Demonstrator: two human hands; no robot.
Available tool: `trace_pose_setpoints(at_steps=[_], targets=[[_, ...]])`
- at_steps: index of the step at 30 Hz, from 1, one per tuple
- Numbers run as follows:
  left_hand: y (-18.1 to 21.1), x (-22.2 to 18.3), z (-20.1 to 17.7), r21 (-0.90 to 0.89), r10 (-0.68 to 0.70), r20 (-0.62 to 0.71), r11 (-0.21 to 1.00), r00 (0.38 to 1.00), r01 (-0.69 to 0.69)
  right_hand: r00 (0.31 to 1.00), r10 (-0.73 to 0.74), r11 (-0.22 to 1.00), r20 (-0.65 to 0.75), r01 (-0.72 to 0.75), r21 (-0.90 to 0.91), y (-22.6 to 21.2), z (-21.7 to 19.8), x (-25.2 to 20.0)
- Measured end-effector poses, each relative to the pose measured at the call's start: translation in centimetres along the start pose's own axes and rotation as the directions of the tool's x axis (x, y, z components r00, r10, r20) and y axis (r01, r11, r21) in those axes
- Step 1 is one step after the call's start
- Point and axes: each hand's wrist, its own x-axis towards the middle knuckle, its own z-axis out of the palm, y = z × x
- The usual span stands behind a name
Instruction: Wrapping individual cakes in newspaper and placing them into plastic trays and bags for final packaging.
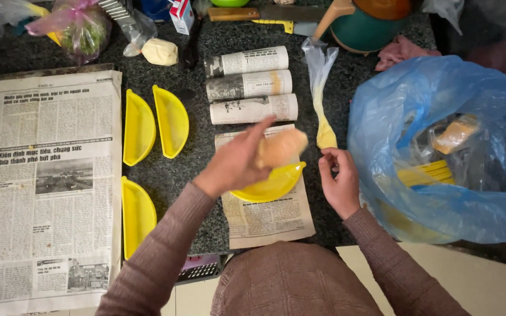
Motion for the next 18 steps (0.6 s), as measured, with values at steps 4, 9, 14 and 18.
trace_pose_setpoints(at_steps=[4,9,14,18], targets=[[0.6,-1.9,2.8,-0.072,-0.011,0.082,0.997,0.997,0.016,0.999,0.026,1.0,-0.024,-0.026,0.011,0.4,0.3,0.3],[-1.5,-2.8,8.6,0.139,0.072,-0.082,0.988,0.994,-0.06,0.996,0.071,0.992,-0.061,-0.064,0.108,-0.1,0.1,0.7],[-3.4,-3.3,11.8,0.27,0.13,-0.175,0.96,0.976,-0.079,0.997,0.067,0.989,-0.039,-0.062,0.131,0.1,0.1,1.4],[-4.7,-3.3,13.5,0.413,0.191,-0.233,0.907,0.954,-0.081,0.999,0.02,0.988,0.043,-0.027,0.152,-2.9,0.2,2.8]])
